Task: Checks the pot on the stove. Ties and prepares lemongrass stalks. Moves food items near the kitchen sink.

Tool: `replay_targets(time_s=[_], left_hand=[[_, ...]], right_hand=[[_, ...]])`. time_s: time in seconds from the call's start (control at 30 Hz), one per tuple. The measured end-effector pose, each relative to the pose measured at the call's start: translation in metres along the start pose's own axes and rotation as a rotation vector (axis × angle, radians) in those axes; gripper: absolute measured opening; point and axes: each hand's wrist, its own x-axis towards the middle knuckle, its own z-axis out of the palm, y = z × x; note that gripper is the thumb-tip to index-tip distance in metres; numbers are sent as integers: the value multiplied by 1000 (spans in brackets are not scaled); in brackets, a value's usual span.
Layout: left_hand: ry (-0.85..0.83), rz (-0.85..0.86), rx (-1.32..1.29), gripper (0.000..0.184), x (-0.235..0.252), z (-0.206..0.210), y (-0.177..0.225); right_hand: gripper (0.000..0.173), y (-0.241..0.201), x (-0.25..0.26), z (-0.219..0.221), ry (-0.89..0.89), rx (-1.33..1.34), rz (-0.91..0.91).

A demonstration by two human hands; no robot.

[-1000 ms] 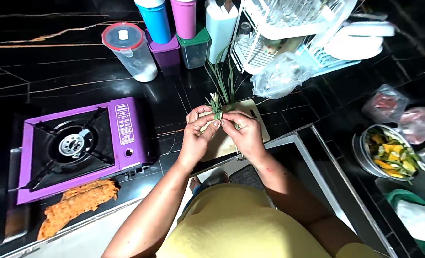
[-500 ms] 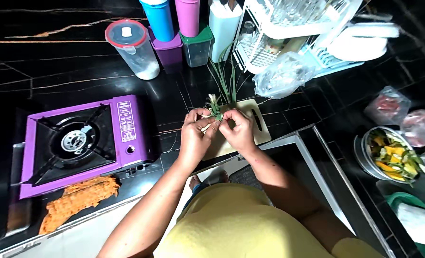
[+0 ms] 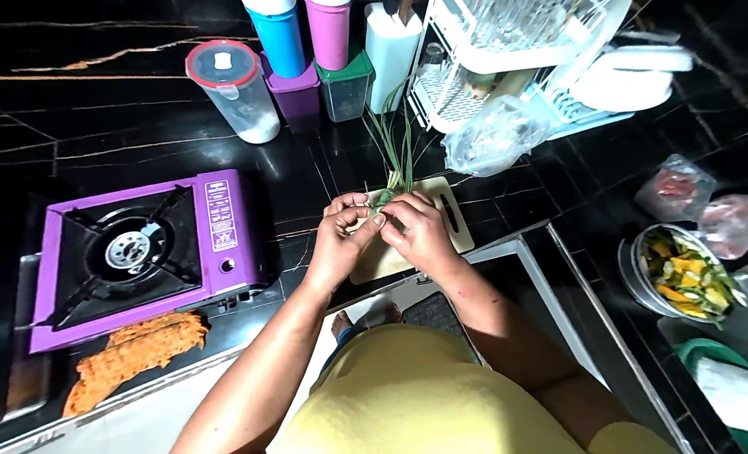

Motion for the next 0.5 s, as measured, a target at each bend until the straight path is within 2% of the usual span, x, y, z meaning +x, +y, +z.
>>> replay_targets(time_s=[0.07,0.13,0.27,0.37,0.43,0.5], left_hand=[[43,-33,-38,17,2,7,1],[101,-85,-155,18,3,16,6],[210,-169,-471,17,2,33,12],[219,-197,-565,18,3,33,11],[187,-180,-498,18,3,26,8],[150,-136,-413,18,1,22,7]], right_hand=[[9,-8,-1,6,38,-134,7],[8,-7,-3,15,152,-150,-4],[3,-2,-6,24,275,132,70],[10,-2,-12,20,170,353,206],[18,-2,-12,12,59,390,244],[20,-1,-12,8,33,408,239]])
